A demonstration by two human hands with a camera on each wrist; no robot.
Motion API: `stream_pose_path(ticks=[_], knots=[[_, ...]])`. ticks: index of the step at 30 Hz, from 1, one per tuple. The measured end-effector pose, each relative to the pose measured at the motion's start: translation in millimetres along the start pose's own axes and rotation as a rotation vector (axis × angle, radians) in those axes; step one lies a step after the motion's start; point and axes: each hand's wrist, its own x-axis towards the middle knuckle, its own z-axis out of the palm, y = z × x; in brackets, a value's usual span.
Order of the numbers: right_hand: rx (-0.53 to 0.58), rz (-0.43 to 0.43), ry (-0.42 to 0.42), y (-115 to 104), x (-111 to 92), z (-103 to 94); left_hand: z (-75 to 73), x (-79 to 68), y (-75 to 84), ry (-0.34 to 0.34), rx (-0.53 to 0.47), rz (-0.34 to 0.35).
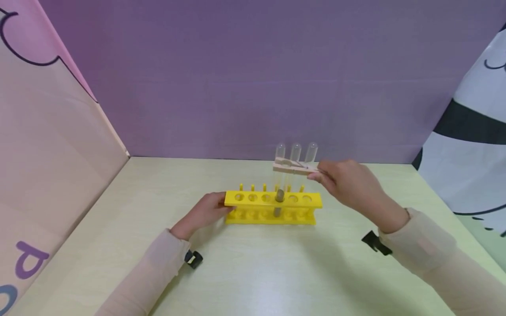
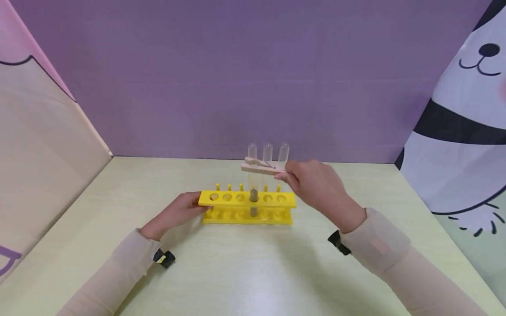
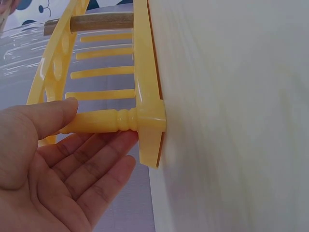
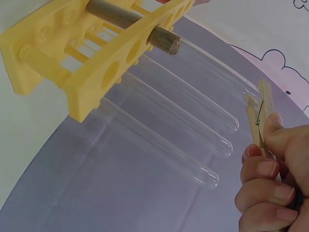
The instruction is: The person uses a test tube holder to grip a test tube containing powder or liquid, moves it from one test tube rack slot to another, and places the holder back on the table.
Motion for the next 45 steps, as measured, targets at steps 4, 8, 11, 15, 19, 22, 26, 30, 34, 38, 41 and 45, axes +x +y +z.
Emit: stream_pose_path(ticks=[4, 8, 11, 15, 19, 22, 26, 30, 34, 38, 41, 45], knots=[[-0.007, 0.004, -0.015, 0.4, -0.8, 2.3, 0.4, 0.4, -0.7, 0.001, 0.007, 0.006], [-0.005, 0.014, -0.024, 0.7, -1.1, 4.8, 0.4, 0.5, -0.5, 0.001, 0.004, 0.006], [-0.001, 0.022, -0.030, 0.9, -1.5, 6.8, 0.3, 0.3, -0.1, 0.000, 0.000, 0.004], [0.001, 0.021, -0.027, 1.1, -2.5, 9.2, 0.1, -0.2, -0.1, 0.000, 0.002, 0.001], [0.003, 0.015, -0.019, 1.1, -3.6, 10.9, 0.1, 0.4, -0.2, 0.001, 0.006, -0.003], [0.004, 0.011, -0.010, 1.3, -4.1, 12.7, 0.4, 1.1, -0.3, 0.001, 0.006, -0.006], [0.004, 0.005, 0.005, 2.3, -4.7, 16.0, 0.7, 1.0, 0.1, 0.000, 0.006, -0.008], [0.009, 0.002, 0.012, 2.9, -5.2, 19.0, 0.4, 0.5, 0.5, 0.001, 0.006, -0.015], [0.015, 0.003, 0.008, 3.1, -5.8, 21.7, 0.3, 0.9, 0.3, 0.001, 0.008, -0.016], [0.019, 0.010, -0.003, 3.1, -6.2, 23.7, 0.3, 1.3, -0.6, -0.002, 0.007, -0.003], [0.023, 0.018, -0.015, 3.2, -6.7, 25.0, 0.2, 1.7, -1.2, -0.003, 0.011, 0.005], [0.026, 0.026, -0.029, 3.5, -7.6, 27.2, 0.4, 2.0, -1.2, -0.003, 0.019, 0.001]])
